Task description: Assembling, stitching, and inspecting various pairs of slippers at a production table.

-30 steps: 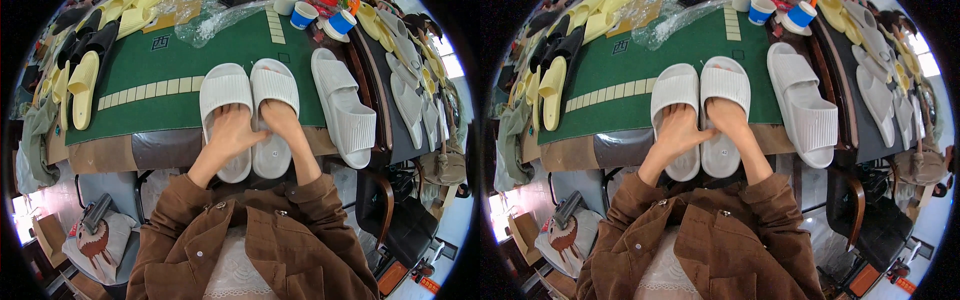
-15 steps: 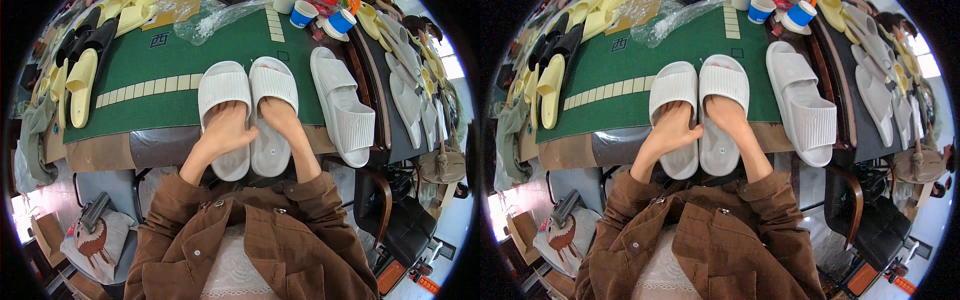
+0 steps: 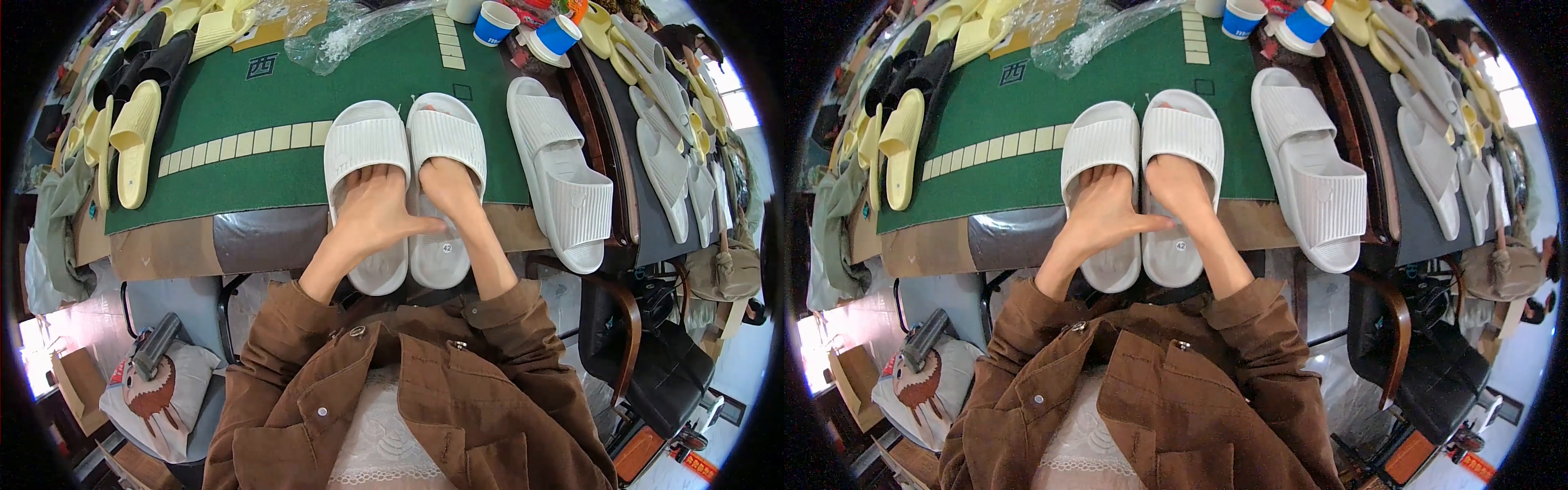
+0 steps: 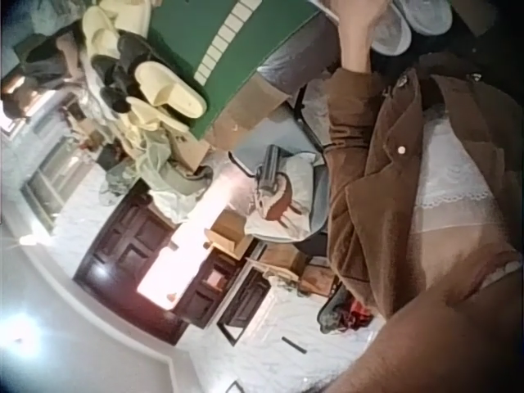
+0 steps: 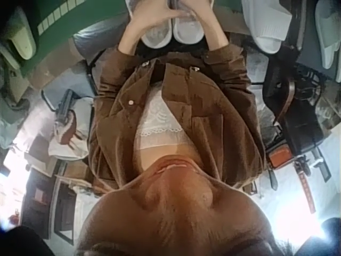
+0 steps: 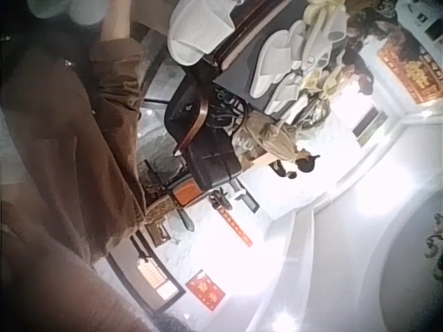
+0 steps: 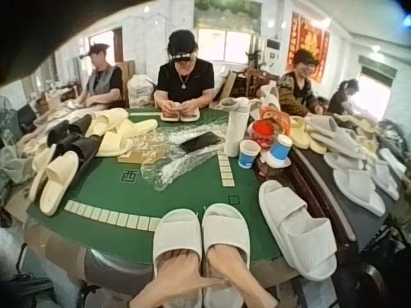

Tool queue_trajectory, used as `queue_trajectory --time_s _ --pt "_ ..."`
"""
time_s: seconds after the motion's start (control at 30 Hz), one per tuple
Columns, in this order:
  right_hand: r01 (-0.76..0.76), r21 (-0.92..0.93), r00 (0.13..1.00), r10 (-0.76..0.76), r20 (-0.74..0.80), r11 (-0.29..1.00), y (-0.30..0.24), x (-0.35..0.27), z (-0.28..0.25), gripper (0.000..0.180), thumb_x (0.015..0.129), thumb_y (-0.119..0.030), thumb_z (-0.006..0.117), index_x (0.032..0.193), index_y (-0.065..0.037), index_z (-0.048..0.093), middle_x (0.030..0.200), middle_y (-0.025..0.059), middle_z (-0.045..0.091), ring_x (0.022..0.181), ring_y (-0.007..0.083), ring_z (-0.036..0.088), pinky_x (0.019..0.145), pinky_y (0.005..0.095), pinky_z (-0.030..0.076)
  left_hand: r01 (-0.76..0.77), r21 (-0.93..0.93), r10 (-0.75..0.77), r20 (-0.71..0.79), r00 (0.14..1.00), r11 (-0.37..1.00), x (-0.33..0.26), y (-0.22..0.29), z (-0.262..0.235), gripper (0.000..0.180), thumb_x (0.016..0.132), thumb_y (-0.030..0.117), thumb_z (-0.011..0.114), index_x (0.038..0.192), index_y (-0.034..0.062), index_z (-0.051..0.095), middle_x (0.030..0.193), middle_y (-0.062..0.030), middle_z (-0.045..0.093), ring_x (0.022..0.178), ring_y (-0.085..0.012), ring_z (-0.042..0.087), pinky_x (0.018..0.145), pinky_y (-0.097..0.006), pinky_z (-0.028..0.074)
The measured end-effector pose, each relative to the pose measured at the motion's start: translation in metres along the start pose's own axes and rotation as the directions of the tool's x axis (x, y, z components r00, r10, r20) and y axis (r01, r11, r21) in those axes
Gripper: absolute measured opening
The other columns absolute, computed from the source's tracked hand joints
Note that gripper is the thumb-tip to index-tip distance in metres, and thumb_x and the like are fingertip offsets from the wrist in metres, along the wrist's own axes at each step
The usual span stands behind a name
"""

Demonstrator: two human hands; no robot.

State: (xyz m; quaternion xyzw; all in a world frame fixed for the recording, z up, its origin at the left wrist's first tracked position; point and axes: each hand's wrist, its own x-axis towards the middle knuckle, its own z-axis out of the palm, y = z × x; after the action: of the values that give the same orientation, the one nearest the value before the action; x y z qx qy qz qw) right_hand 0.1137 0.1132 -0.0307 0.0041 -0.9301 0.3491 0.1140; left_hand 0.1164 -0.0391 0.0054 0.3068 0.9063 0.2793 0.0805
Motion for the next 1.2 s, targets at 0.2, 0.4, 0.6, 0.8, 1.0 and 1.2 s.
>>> queue_trajectory --time_s 0.2,0.4,0.6,0.8,1.0,1.2 --pt "-0.277 0.238 0.955 0.239 0.175 0.931 -0.021 -0.005 -0.013 0.032 0.081 -0.008 0.041 0.1 0.011 0.057 0.104 0.0357 0.057 0.101 0.0502 0.052 0.086 0.0488 0.042 0.11 0.033 -0.11 0.005 0.994 0.993 0.003 0.014 -0.002 0.094 0.062 0.052 0.077 0.118 -0.0161 0.046 0.121 -0.0306 0.05 0.117 -0.0428 0.045 0.102 -0.049 0.03" --pt "-0.258 0.178 0.958 0.229 0.171 0.949 -0.017 -0.007 -0.008 0.031 0.082 -0.01 0.041 0.093 0.012 0.059 0.098 0.0375 0.057 0.096 0.0503 0.054 0.083 0.0507 0.042 0.087 0.039 -0.082 -0.113 0.99 0.995 0.002 0.011 0.007 0.078 0.063 0.042 0.074 0.112 -0.014 0.052 0.114 -0.0311 0.053 0.109 -0.0459 0.049 0.099 -0.05 0.033" --pt "-0.217 0.071 0.96 0.2 0.196 0.974 -0.022 -0.008 -0.016 0.029 0.083 -0.009 0.042 0.09 0.013 0.058 0.093 0.0364 0.058 0.09 0.051 0.056 0.078 0.052 0.044 0.107 0.075 -0.1 -0.102 0.99 0.991 0.003 0.012 0.009 0.072 0.064 0.039 0.073 0.11 -0.0115 0.054 0.112 -0.0279 0.055 0.11 -0.0416 0.05 0.097 -0.05 0.035" --pt "-0.062 0.059 0.993 0.055 0.108 0.996 -0.027 -0.016 -0.02 0.024 0.082 -0.006 0.044 0.088 0.012 0.058 0.088 0.0346 0.058 0.088 0.0502 0.056 0.077 0.0519 0.044 0.112 0.062 -0.106 -0.095 0.99 0.992 0.001 0.008 0.011 0.077 0.063 0.044 0.074 0.112 -0.012 0.053 0.115 -0.0289 0.053 0.112 -0.0429 0.049 0.098 -0.05 0.034" --pt "-0.305 0.29 0.947 0.259 0.187 0.907 -0.02 -0.013 -0.017 0.025 0.085 -0.011 0.044 0.09 0.01 0.057 0.093 0.0331 0.059 0.091 0.0478 0.056 0.078 0.0504 0.043 0.066 0.044 -0.064 -0.039 0.997 0.997 -0.001 0.005 0.007 0.088 0.059 0.052 0.077 0.115 -0.011 0.051 0.117 -0.0277 0.052 0.112 -0.0419 0.049 0.098 -0.049 0.034" --pt "-0.226 0.216 0.967 0.193 0.163 0.95 -0.026 -0.016 -0.025 0.024 0.086 -0.011 0.043 0.091 0.009 0.055 0.089 0.0328 0.058 0.088 0.0482 0.056 0.077 0.0501 0.043 0.095 0.069 -0.095 -0.006 0.995 0.993 0.001 0.01 0.004 0.085 0.059 0.048 0.077 0.116 -0.0096 0.052 0.117 -0.027 0.053 0.111 -0.0409 0.05 0.098 -0.049 0.034"
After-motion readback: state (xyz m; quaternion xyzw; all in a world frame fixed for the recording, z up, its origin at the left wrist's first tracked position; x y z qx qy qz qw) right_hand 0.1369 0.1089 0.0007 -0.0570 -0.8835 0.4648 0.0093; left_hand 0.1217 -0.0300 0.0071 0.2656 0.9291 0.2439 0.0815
